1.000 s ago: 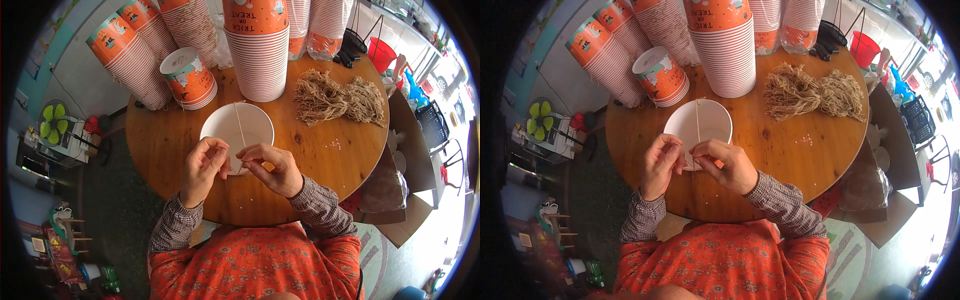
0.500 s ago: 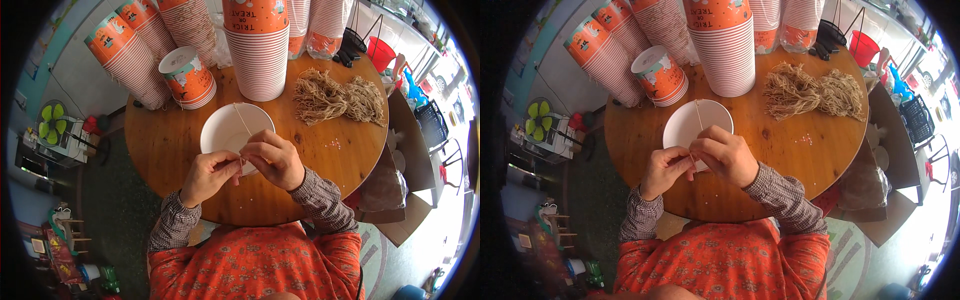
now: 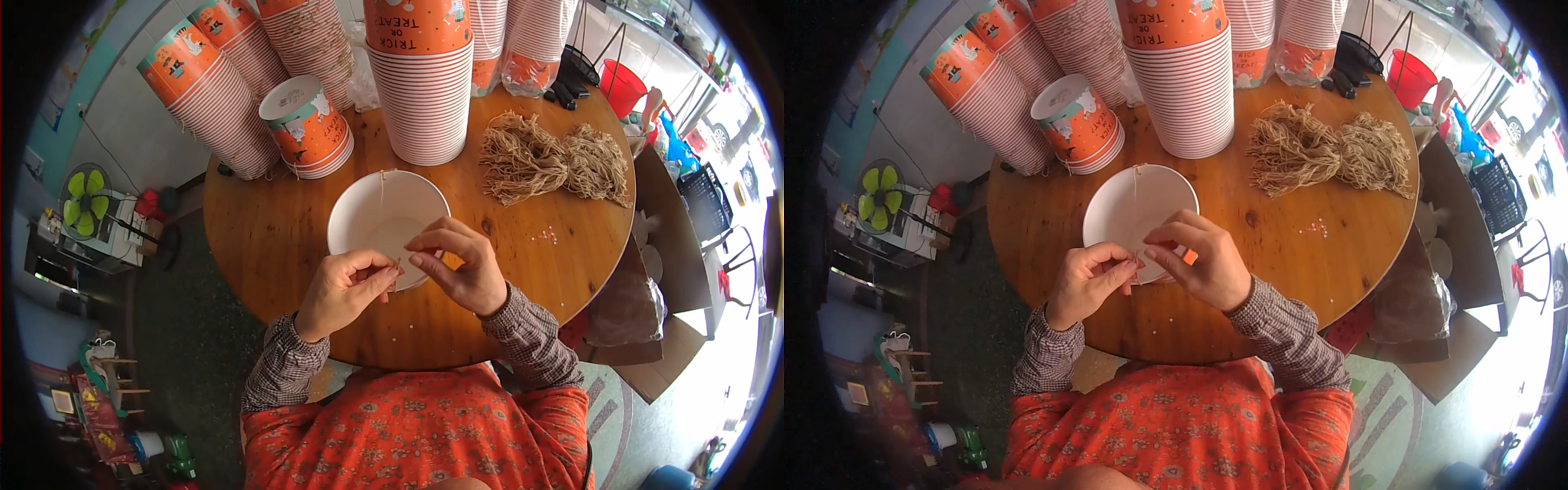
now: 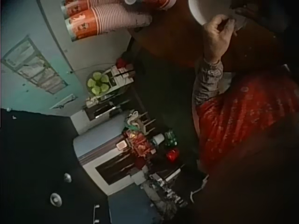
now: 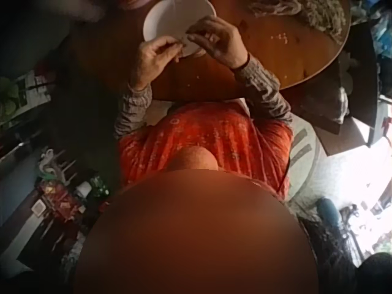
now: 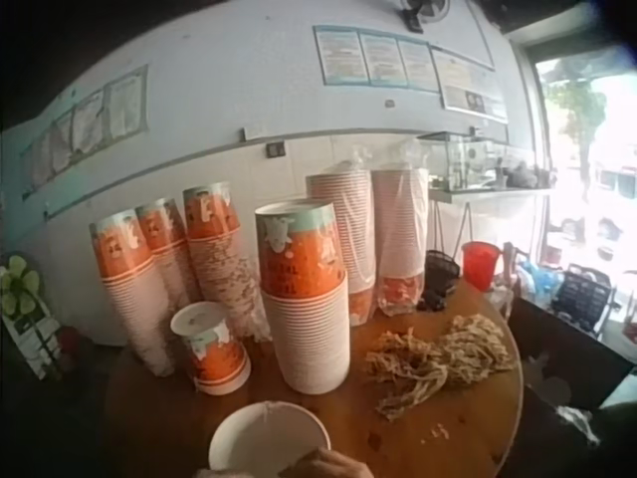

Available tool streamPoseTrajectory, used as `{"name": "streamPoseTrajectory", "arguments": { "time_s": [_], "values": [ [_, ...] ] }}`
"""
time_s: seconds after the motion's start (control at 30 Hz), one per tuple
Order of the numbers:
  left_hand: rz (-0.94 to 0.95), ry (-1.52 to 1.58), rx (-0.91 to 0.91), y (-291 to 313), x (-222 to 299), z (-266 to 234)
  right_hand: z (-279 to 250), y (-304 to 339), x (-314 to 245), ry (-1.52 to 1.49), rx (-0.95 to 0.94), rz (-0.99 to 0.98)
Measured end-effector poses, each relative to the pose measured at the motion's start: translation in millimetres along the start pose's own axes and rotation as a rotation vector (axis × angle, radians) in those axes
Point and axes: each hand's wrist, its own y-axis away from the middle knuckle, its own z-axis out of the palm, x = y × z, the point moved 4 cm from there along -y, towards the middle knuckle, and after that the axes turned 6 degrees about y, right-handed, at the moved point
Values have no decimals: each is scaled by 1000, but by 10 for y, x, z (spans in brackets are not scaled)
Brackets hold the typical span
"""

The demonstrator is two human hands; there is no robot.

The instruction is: Attaching string handles to paper cups to assemble packaging.

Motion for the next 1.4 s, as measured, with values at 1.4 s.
{"name": "streamPoseTrajectory", "arguments": {
  "time_s": [1.4],
  "values": [
    [-103, 198, -32, 37, 0, -28, 153, -47, -45, -188, 17, 108]
  ]
}}
